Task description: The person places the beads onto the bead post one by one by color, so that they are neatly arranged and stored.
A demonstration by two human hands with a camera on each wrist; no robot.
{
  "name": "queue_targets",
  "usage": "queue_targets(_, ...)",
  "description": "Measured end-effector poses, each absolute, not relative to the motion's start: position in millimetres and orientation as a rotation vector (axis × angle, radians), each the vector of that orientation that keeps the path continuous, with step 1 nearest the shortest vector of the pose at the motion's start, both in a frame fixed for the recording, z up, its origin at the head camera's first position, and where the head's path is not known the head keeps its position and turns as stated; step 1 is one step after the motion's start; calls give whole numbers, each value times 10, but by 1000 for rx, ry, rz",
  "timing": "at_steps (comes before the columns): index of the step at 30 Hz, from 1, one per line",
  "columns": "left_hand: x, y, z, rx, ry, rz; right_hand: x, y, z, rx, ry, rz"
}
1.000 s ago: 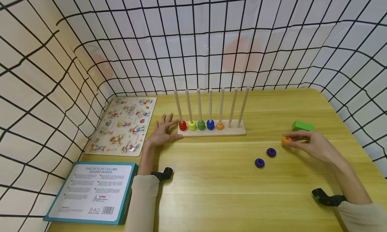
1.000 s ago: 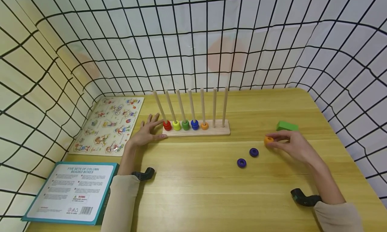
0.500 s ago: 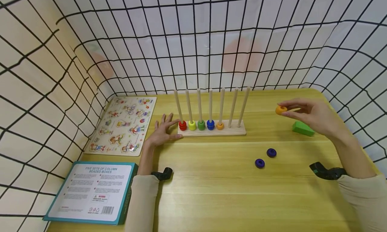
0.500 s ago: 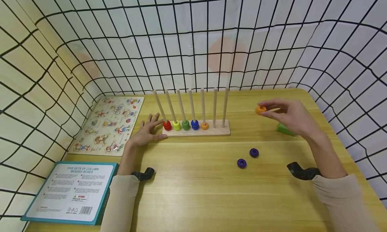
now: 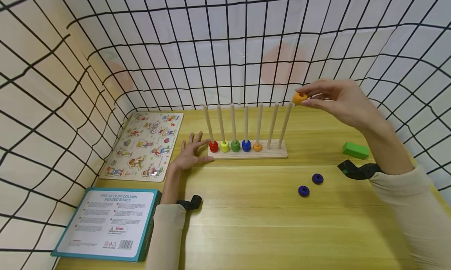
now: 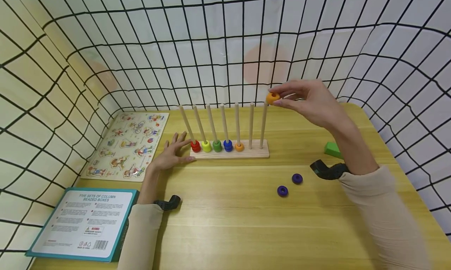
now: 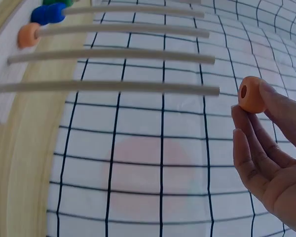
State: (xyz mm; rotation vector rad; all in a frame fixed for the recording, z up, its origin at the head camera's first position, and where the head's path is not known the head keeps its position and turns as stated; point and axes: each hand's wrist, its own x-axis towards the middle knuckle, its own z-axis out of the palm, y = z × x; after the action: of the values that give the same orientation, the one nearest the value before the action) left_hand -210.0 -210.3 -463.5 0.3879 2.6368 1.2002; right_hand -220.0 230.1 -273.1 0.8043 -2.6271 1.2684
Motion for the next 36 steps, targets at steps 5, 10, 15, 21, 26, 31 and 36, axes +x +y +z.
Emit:
queue_targets(5, -2103, -2092, -4631, 392, 2637, 1191, -2267, 2035, -2675, 843, -2610, 1316)
queue_targets(10, -2117, -2094, -4641, 396, 2642, 1183, -2301, 1817, -2664, 850, -2613, 1340)
queue_targets(15, -2129, -2099, -4662, 398, 2645, 1187, -2339, 1652, -2706, 857, -2616, 1347)
queue_targets(21, -2123, -2095, -4667, 406, 2640, 1196, -2375, 1547, -2761, 856, -2645, 1312)
queue_targets(26, -2114, -2101, -4659, 410, 2636, 1200, -2389, 1482, -2793, 873, -2651, 1274)
queue_targets(31, -2116, -2103, -4655, 408, 2635, 1211, -2372, 1449, -2792, 886, -2659, 1238)
queue_targets(36, -2119, -2109, -4654, 406, 2642, 1201, -2362, 1455, -2787, 900, -2666, 1220)
